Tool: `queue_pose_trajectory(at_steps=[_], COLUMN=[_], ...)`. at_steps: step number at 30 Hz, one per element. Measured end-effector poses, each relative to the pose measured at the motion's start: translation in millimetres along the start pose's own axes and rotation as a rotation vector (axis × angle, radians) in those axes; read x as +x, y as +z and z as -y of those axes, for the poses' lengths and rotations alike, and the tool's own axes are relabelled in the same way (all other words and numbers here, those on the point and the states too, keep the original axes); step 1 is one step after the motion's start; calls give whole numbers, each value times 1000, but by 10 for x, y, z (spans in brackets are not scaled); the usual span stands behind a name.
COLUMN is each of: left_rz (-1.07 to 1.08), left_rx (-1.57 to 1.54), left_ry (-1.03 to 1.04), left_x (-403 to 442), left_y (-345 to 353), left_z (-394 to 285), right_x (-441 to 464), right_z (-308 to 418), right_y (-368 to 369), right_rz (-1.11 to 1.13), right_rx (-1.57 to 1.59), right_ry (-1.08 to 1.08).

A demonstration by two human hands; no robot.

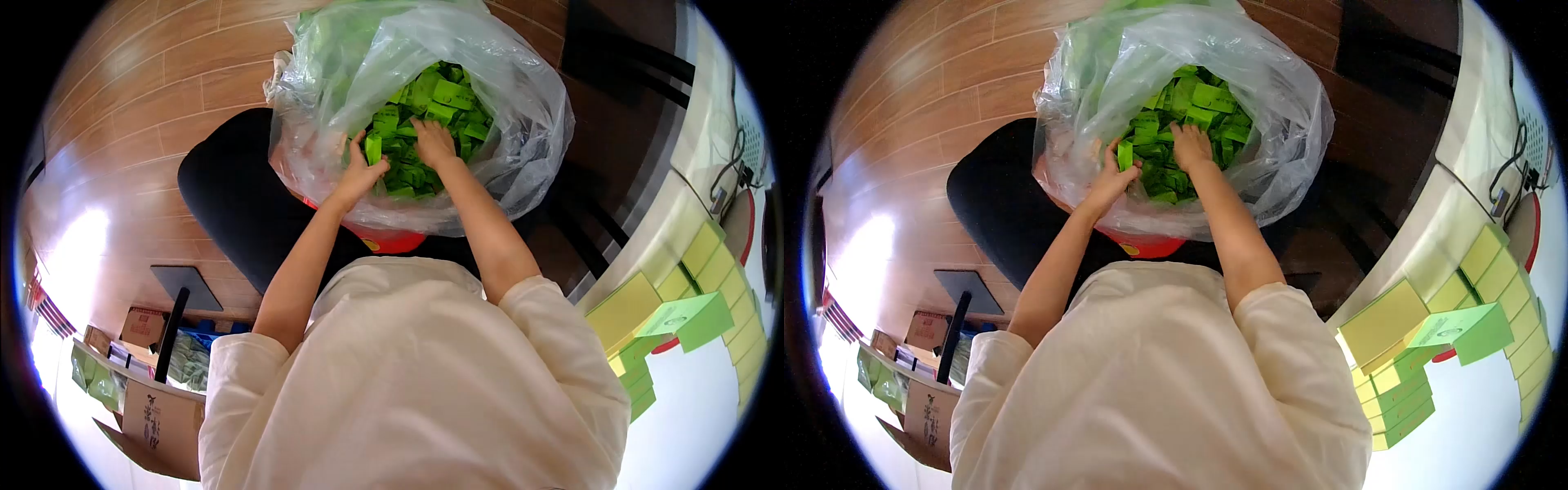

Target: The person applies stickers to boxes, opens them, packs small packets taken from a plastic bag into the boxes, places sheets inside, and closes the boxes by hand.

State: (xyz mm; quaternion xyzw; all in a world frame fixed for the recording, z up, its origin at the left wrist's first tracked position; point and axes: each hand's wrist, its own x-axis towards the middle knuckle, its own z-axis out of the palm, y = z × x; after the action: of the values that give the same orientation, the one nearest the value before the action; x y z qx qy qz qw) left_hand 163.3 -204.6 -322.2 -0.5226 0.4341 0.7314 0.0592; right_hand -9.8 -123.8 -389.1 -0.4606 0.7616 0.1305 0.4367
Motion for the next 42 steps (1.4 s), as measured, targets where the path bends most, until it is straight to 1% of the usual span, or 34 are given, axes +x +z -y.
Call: queue_pose_trajectory(at_steps=[1,3,4,5,7,8,10,11,13,14,15,17,18,20,21,23,24,26,27,28,29,30,31,32,33,34,35,36,37,38,39,40,41,42], left_rz=[-1,-42,-82,-82,-28,-25,-26,-17,-52,-38,-32,-17,-30,-42,-28,-12,-8,-1,217,436,440,517,593,775,781,816,847,848,800,751,702,700,662,624], left_rx=[-19,-40,-62,-66,-173,-173,-204,-205,-195,-198,-211,-226,-258,-290,-337,-381,-428,-470,-570,-664,-653,-589,-521,-486,-474,-488,-504,-500,-466,-434,-403,-404,-489,-574], left_ry=[-80,-123,-163,-162,-289,-289,-263,-259,-241,-230,-231,-218,-233,-238,-224,-198,-157,-105,-197,-292,-285,-358,-428,-399,-392,-298,-202,-194,-199,-204,-210,-208,-268,-327], left_x=[-27,56,71,85,60,44,38,28,15,27,49,81,76,29,-14,-111,-192,-257,-266,-291,-339,-432,-517,-618,-710,-795,-838,-850,-861,-873,-882,-872,-840,-809], left_y=[12,2,-7,-37,-91,-89,-71,-60,-36,-31,-34,-10,4,28,37,59,90,45,-64,-124,-104,-51,-20,-22,13,70,115,144,167,181,183,175,162,147], left_z=[-50,78,90,102,9,-9,-28,-32,-34,-23,-6,33,31,19,-13,-74,-134,-173,-162,-175,-166,-177,-198,-227,-219,-214,-226,-243,-252,-256,-252,-221,-166,-118], right_x=[8,-38,-77,-128,-254,-296,-417,-479,-587,-649,-693,-785,-860,-1066,-1131,-1243,-1309,-1414,-1466,-1541,-1618,-1690,-1705,-1707,-1723,-1759,-1795,-1829,-1845,-1846,-1820,-1786,-1759,-1775], right_z=[-7,8,30,16,12,-23,-36,-51,-154,-221,-278,-372,-368,-268,-230,-143,-123,-100,-101,-101,-80,-38,-22,7,56,135,219,301,354,376,373,361,343,347], right_y=[118,390,448,493,511,492,204,139,68,20,25,43,-23,-201,-207,-216,-221,-255,-326,-445,-555,-669,-705,-733,-761,-759,-749,-731,-719,-714,-658,-573,-508,-516], right_rz=[2,-75,-88,-88,-211,-211,-168,-175,-310,-308,-324,-254,-268,-253,-264,-254,-262,-252,-261,-186,-115,-126,-143,-259,-365,-443,-454,-523,-587,-591,-593,-732,-872,-872], right_rx=[1,-193,-131,-135,77,76,295,291,619,698,690,1163,1158,1377,1376,1681,1682,1577,1578,1442,1303,1192,1192,920,645,572,570,507,444,367,366,456,547,546], right_ry=[-3,-29,23,22,79,82,196,202,298,277,283,294,291,336,328,302,293,-31,-40,-155,-262,-258,-263,-301,-326,-290,-293,-233,-172,-156,-161,-170,-177,-179])
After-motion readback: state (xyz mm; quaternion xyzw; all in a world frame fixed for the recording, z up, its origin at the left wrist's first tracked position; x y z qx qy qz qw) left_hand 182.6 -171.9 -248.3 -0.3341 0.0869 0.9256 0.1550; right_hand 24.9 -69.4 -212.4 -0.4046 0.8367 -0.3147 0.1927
